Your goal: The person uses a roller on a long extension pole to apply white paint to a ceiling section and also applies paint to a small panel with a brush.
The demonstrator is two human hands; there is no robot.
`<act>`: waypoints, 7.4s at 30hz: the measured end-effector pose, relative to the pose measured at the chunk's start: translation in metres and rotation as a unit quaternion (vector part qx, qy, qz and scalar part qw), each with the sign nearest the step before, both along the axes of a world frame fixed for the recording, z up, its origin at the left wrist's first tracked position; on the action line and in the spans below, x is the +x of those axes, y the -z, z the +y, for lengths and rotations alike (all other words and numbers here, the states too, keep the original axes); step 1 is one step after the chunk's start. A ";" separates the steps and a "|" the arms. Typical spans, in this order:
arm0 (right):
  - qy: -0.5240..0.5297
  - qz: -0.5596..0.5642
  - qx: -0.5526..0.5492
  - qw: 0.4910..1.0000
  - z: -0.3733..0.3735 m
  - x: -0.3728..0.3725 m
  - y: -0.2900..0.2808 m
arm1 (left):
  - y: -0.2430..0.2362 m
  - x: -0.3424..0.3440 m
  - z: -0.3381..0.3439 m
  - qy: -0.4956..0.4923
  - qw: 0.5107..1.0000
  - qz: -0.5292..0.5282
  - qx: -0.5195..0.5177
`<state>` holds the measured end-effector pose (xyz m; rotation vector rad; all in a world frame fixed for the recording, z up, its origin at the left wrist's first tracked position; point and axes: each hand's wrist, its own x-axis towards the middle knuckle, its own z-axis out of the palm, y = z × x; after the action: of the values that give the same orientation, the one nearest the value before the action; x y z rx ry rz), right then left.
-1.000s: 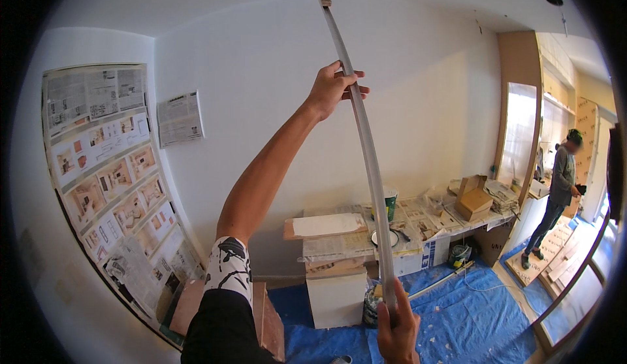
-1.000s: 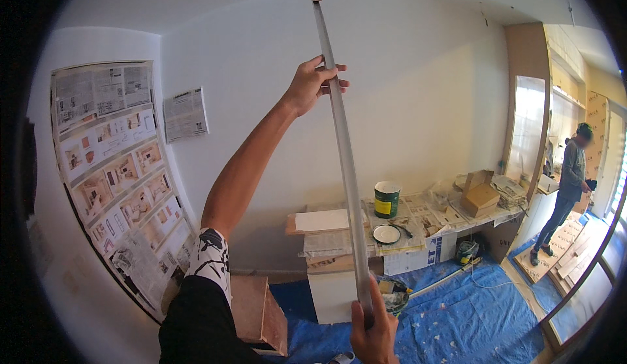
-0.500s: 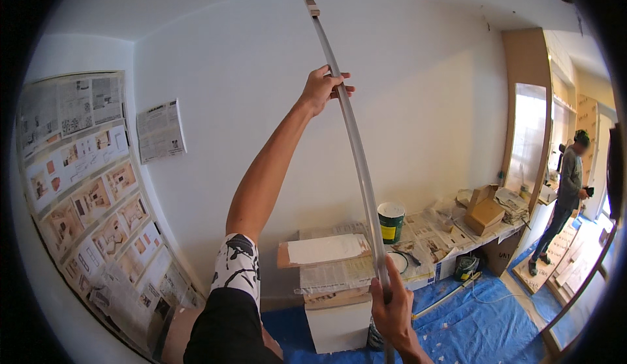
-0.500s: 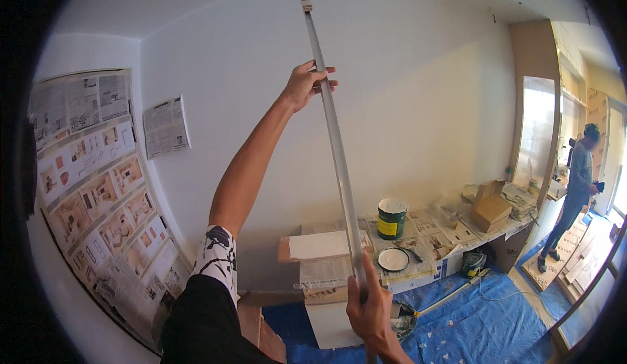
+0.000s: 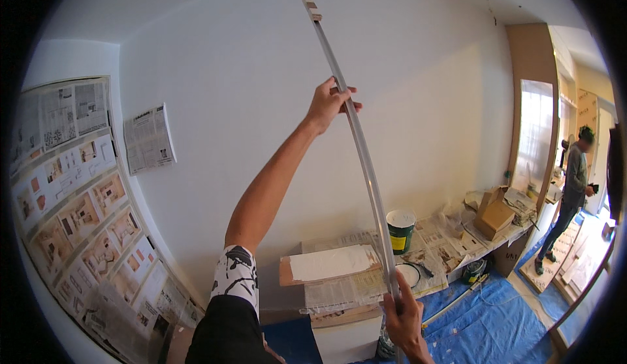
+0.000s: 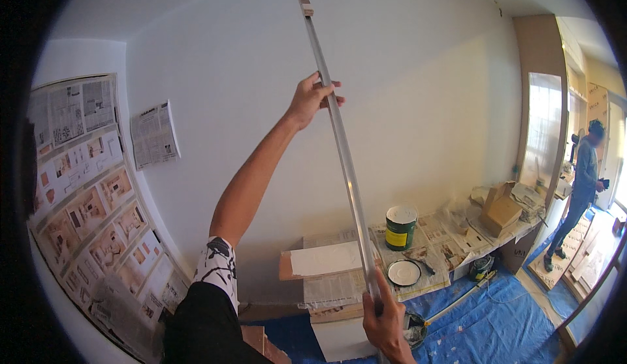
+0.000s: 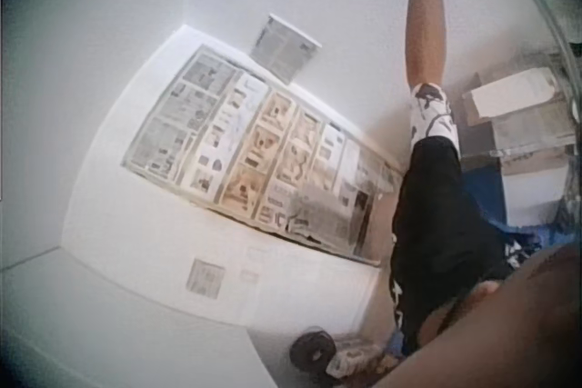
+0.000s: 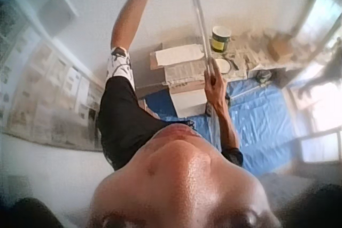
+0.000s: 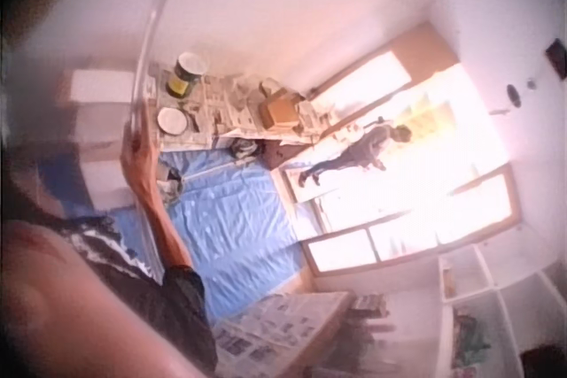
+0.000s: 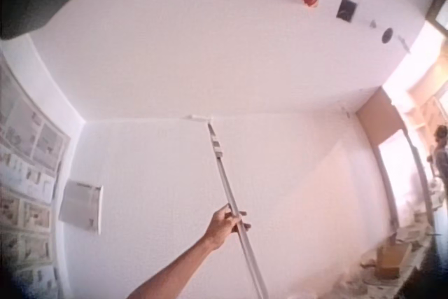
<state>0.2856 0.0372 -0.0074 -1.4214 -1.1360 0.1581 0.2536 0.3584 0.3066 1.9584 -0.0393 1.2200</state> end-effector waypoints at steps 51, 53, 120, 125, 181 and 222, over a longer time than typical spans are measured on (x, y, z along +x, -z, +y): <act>0.028 -0.064 0.103 0.992 -0.344 0.006 -0.003 | -0.023 0.005 -0.354 0.006 1.000 0.007 -0.006; 0.028 -0.058 0.071 0.995 -0.337 0.010 -0.016 | -0.026 0.012 -0.342 0.012 1.000 0.004 -0.009; 0.047 -0.019 0.044 0.998 -0.124 0.136 -0.006 | -0.031 0.145 -0.142 0.015 0.999 0.018 0.043; 0.038 -0.012 0.034 0.999 -0.205 0.121 -0.003 | -0.027 0.129 -0.221 0.013 0.999 0.017 0.046; 0.007 -0.040 0.068 0.997 -0.042 0.197 -0.025 | -0.032 0.186 -0.045 -0.023 0.999 0.021 0.024; 0.006 -0.004 0.004 1.000 -0.260 0.218 0.020 | -0.007 0.208 -0.284 -0.022 0.998 0.014 0.059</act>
<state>0.5036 -0.2227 -0.0279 -1.4222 -1.1338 0.1389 0.4616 0.0742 0.3138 2.0876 -0.0567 1.2435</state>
